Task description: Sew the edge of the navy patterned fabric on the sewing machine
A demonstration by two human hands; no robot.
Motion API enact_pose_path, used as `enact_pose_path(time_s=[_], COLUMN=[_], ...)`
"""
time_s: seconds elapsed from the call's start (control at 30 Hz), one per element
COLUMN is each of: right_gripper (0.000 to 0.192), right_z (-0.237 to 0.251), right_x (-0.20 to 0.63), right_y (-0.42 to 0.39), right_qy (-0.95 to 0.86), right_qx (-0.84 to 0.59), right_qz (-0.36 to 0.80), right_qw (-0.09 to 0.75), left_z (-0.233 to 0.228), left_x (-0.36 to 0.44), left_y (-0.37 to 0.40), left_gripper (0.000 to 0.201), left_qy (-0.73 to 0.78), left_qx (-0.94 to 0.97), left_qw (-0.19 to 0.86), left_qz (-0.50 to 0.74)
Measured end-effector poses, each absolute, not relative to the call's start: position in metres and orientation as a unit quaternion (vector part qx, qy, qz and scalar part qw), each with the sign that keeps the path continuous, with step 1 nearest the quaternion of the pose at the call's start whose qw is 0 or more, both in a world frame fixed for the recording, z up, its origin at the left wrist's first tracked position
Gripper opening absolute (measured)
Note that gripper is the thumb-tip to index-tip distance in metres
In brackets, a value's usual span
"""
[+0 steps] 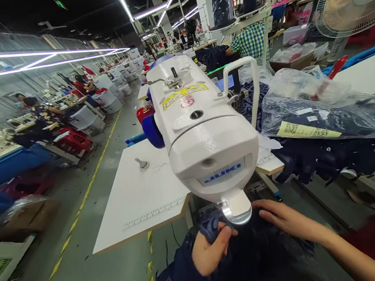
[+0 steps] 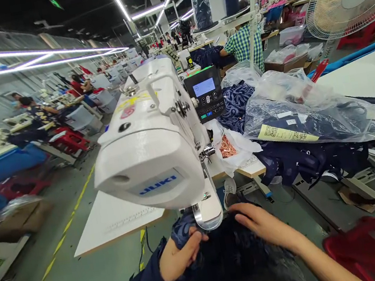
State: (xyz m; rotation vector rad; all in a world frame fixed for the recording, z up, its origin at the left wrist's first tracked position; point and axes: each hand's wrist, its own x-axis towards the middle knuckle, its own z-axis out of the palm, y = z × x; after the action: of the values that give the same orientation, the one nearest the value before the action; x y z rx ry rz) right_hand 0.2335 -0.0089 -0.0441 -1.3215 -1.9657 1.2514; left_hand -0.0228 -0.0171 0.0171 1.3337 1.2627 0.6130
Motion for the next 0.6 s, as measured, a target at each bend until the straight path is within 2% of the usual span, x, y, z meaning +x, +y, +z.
enact_pose_path(time_s=[0.13,0.3,0.43,0.6], right_gripper=[0.043,0.039,0.036,0.039], right_z=[-0.003,0.0,-0.008,0.005], right_x=[0.191,0.179,0.181,0.2], right_y=[-0.012,-0.012,-0.014,-0.014], right_qy=[-0.698,-0.647,-0.637,-0.707], right_qx=[-0.318,-0.262,-0.249,-0.234], right_qz=[0.584,0.659,0.671,0.625], right_qw=[0.265,0.28,0.286,0.231], left_z=[0.019,0.02,0.022,0.03], left_x=[-0.019,-0.021,-0.019,-0.019], left_y=[-0.024,-0.028,-0.03,-0.03], left_gripper=[0.051,0.046,0.041,0.034], left_qy=[0.486,0.451,0.414,0.43], left_qx=[0.571,0.564,0.577,0.575], left_qw=[0.627,0.658,0.678,0.654], left_qz=[0.21,0.213,0.192,0.24])
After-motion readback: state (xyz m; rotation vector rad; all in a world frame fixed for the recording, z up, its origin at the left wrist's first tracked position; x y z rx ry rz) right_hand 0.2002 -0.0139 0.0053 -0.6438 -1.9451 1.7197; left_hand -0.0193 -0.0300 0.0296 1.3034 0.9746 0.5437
